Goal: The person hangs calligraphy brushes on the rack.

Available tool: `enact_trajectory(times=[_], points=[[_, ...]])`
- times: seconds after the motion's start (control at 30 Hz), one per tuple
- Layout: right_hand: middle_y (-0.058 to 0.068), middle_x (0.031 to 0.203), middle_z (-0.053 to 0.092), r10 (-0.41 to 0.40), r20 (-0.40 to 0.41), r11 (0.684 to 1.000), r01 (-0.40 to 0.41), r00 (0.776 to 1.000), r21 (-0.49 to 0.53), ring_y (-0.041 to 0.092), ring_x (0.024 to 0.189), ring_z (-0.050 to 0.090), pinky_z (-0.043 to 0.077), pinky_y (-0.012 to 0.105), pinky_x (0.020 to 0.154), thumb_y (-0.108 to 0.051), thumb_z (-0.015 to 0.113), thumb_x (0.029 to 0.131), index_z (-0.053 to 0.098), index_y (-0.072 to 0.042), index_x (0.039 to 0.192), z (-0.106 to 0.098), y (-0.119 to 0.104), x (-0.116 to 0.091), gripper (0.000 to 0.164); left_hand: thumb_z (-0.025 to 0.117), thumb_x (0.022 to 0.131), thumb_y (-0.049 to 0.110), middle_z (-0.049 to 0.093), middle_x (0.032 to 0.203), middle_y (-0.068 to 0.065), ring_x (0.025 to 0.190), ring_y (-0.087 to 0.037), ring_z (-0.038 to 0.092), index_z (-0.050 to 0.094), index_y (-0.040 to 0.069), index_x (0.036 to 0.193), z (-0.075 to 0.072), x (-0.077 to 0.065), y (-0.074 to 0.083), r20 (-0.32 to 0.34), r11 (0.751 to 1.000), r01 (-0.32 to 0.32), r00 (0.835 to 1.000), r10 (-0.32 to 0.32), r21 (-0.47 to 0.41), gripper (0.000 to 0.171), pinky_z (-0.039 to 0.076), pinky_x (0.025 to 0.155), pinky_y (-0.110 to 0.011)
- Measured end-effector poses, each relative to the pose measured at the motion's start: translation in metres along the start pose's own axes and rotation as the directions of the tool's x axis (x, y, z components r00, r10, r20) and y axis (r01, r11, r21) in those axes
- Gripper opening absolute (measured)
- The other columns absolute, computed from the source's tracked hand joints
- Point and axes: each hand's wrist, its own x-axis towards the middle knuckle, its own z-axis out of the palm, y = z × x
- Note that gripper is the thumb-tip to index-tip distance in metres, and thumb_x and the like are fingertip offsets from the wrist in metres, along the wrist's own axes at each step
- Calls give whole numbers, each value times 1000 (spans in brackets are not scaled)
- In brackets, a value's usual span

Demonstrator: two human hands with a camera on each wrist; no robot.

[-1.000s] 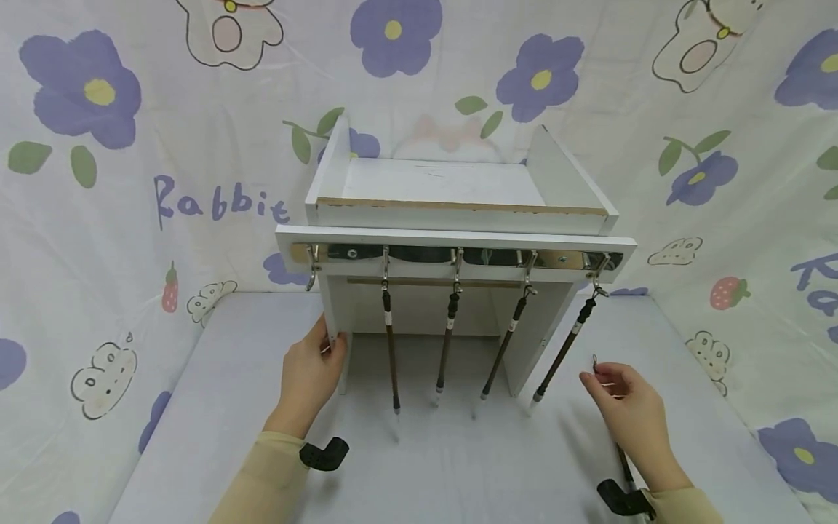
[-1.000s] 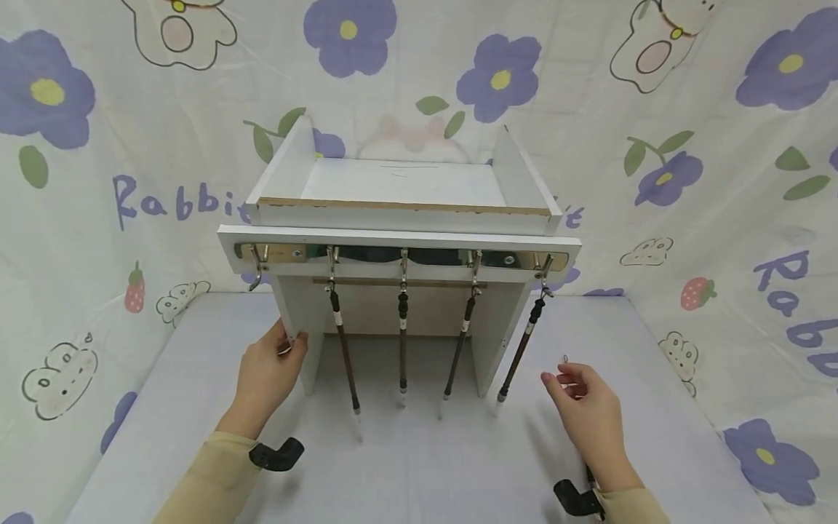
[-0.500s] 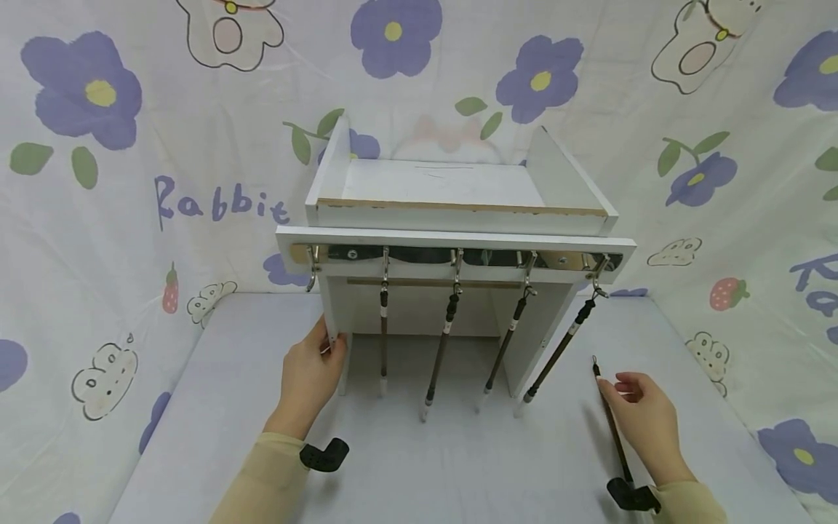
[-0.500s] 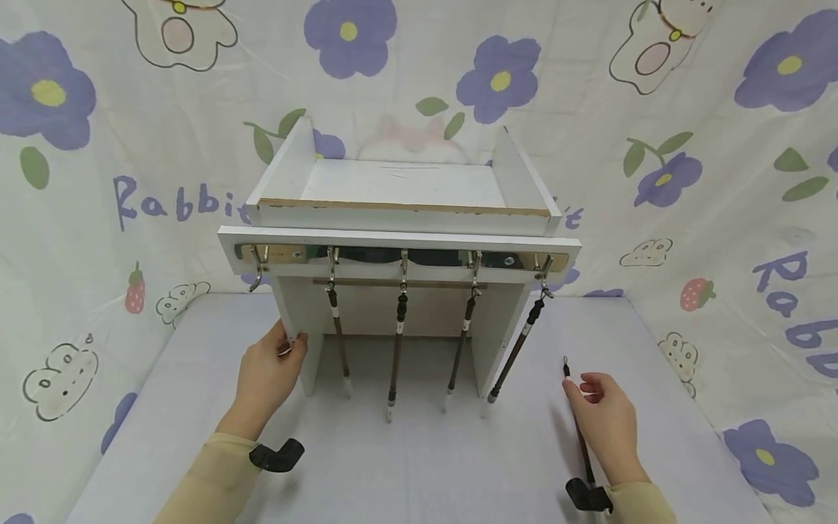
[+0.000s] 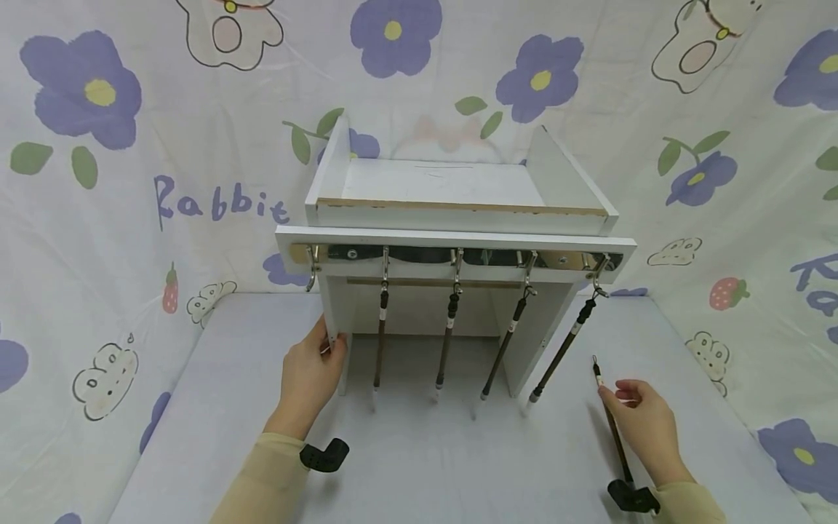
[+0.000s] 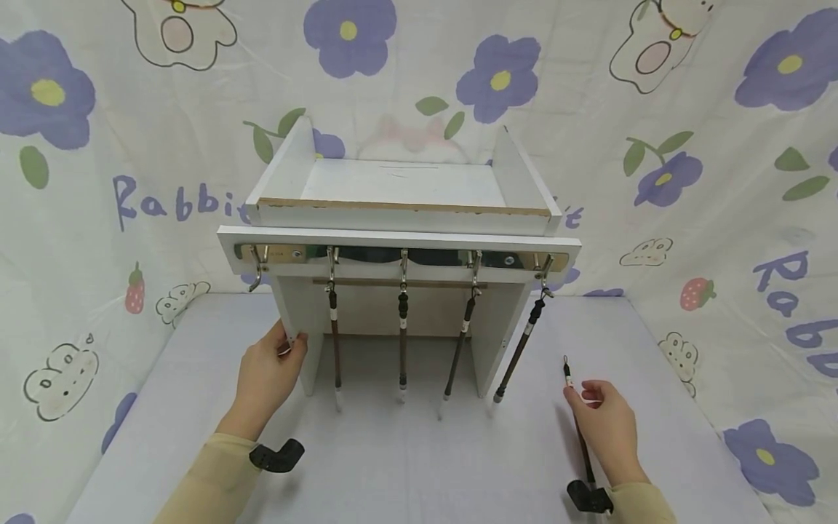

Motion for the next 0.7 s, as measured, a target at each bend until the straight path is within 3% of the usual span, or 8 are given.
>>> enact_trajectory(times=[0.4,0.7], points=[[19,107,63,27,100,1000,-27,995,-2,32,94,61,52,29,61,-44,65,91,55,4,120,10,12,0,57,54,98,29,68,112,-18,93,-28,69,53,16,139,1,0,-1,-12,1000,5,1000,-5,9,42,59,74,-44],[16,99,62,15,137,1000,-13,990,-14,26,84,60,51,30,60,-28,67,90,57,4,116,18,18,0,42,54,98,28,68,111,-18,92,-28,70,54,14,138,3,0,0,-24,1000,-3,1000,4,15,42,59,73,-44]])
